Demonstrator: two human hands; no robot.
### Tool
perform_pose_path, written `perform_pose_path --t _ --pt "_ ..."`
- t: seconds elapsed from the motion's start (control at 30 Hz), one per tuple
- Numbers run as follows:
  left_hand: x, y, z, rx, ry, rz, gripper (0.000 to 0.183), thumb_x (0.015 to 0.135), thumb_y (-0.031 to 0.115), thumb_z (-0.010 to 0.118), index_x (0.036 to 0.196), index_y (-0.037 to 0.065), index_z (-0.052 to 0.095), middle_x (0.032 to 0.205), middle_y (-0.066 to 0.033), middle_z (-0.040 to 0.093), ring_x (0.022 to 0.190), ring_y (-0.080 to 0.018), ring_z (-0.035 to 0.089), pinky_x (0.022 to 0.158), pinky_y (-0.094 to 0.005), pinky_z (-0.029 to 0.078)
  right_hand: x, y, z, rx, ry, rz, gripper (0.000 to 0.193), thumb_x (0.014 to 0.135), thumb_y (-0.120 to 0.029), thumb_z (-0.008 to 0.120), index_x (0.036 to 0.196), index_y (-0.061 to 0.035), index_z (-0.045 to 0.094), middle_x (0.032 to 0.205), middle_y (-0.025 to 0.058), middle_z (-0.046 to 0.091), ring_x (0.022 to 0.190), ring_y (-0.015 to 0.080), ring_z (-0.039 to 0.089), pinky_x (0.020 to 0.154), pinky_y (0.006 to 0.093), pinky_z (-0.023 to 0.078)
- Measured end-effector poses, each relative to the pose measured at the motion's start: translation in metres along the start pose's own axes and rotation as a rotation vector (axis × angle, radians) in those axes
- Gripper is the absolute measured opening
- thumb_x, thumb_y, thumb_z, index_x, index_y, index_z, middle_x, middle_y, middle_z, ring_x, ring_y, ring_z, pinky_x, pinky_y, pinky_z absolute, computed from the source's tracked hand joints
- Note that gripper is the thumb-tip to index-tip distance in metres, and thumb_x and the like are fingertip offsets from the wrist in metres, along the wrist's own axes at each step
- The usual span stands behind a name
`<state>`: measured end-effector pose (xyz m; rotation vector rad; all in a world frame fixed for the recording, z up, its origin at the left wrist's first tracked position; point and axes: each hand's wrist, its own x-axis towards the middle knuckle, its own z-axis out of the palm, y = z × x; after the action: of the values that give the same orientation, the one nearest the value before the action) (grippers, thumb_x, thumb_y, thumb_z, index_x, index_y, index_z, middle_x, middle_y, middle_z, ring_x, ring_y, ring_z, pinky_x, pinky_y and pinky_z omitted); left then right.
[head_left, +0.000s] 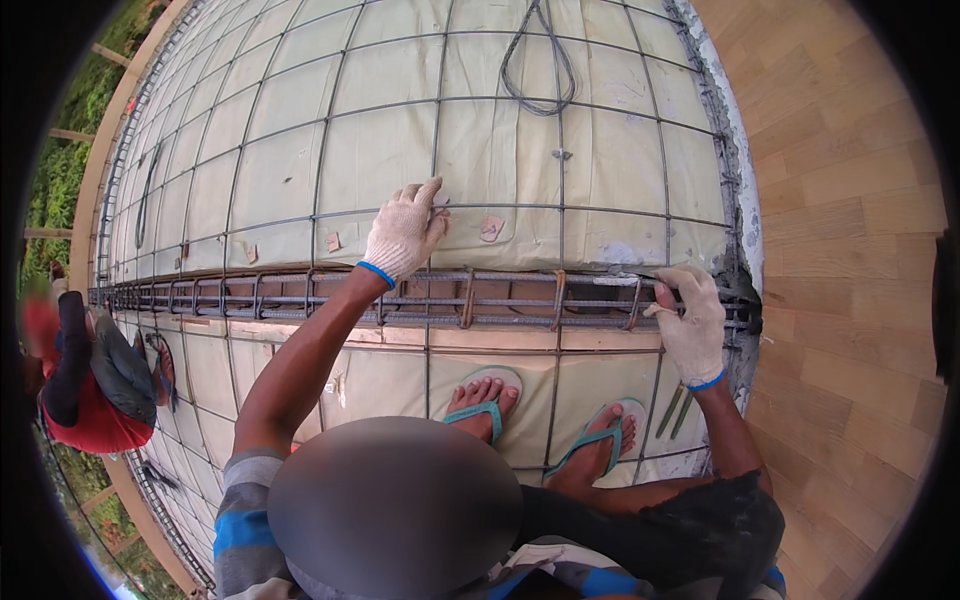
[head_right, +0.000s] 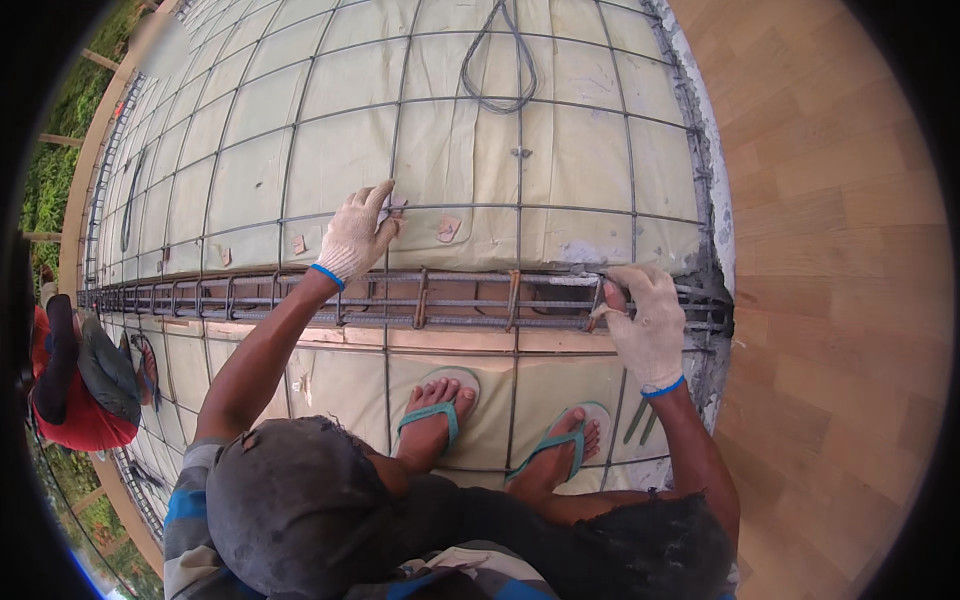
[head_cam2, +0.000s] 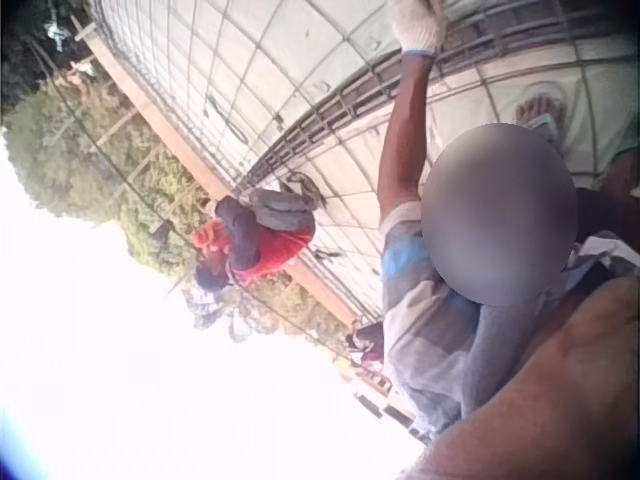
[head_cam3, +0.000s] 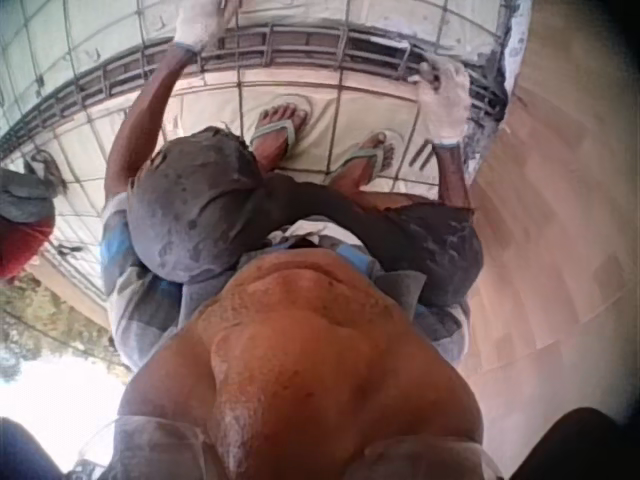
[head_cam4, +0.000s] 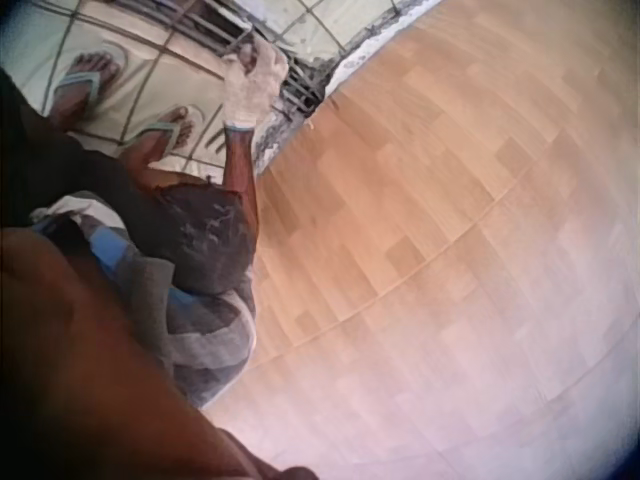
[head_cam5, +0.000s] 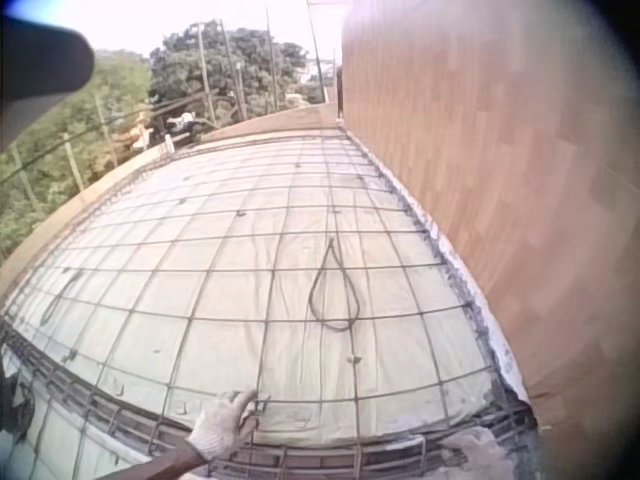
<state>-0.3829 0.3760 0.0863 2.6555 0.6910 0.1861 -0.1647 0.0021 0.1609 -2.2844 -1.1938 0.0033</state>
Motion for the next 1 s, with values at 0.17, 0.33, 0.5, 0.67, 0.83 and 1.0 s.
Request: perform_pose_path --t 0.17,0.33,0.5,0.67,0.83,1.0 --pt "0.034 -0.021 0.051 0.112 0.021 0.058 0.069 0.101 0.038 0.063 0.154 -0.004 0.043 0.145 -0.0309 0.055 0.131 -0.0462 0.056 0.109 -0.0536 0.047 0.116 -0.038 0.029 0.016 -0.082 -0.178 0.013 0.093 -0.018 0.075 0.104 -0.0100 0.074 0.099 0.0119 0.073 0.097 0.0339 0.070 0.083 0.0454 0.055" --pt "0.059 0.002 0.054 -0.025 0.009 0.068 0.072 0.104 0.040 0.060 0.157 -0.004 0.039 0.150 -0.0321 0.052 0.136 -0.0468 0.053 0.112 -0.0541 0.046 0.209 -0.036 0.074 -0.154 -0.298 -0.342 0.017 0.095 -0.025 0.071 0.104 -0.0105 0.075 0.098 0.0120 0.072 0.099 0.0327 0.071 0.085 0.0458 0.057" --pt "0.066 0.028 0.052 -0.184 0.008 0.012 0.073 0.104 0.039 0.059 0.158 -0.004 0.037 0.149 -0.0344 0.051 0.134 -0.0510 0.054 0.112 -0.0542 0.046 0.295 -0.014 0.135 -0.350 -0.443 -0.344 0.020 0.091 -0.024 0.068 0.104 -0.0120 0.077 0.105 0.0126 0.073 0.105 0.0337 0.071 0.090 0.0468 0.057" --pt "0.072 0.044 0.051 -0.267 -0.038 -0.022 0.074 0.104 0.039 0.059 0.159 -0.004 0.036 0.150 -0.0337 0.051 0.133 -0.0511 0.055 0.111 -0.0541 0.047 0.333 0.006 0.190 -0.271 -0.374 -0.103 0.024 0.090 -0.029 0.069 0.107 -0.0153 0.080 0.119 0.0134 0.074 0.112 0.0340 0.071 0.095 0.0463 0.057" --pt "0.095 0.042 0.059 -0.131 -0.024 0.138 0.071 0.101 0.036 0.063 0.156 -0.003 0.041 0.151 -0.0305 0.051 0.135 -0.0464 0.054 0.111 -0.0516 0.047 0.324 0.002 0.216 -0.347 -0.384 -0.107 0.021 0.089 -0.025 0.068 0.102 -0.0126 0.078 0.114 0.0141 0.073 0.112 0.0342 0.069 0.096 0.0476 0.056" --pt "0.151 0.027 0.079 0.112 0.040 0.334 0.066 0.097 0.034 0.065 0.151 -0.001 0.047 0.156 -0.0269 0.049 0.141 -0.0406 0.051 0.113 -0.0505 0.044 0.312 0.001 0.210 -0.280 -0.273 -0.189 0.017 0.093 -0.025 0.066 0.100 -0.0125 0.075 0.109 0.0118 0.072 0.109 0.0345 0.070 0.091 0.0488 0.057"
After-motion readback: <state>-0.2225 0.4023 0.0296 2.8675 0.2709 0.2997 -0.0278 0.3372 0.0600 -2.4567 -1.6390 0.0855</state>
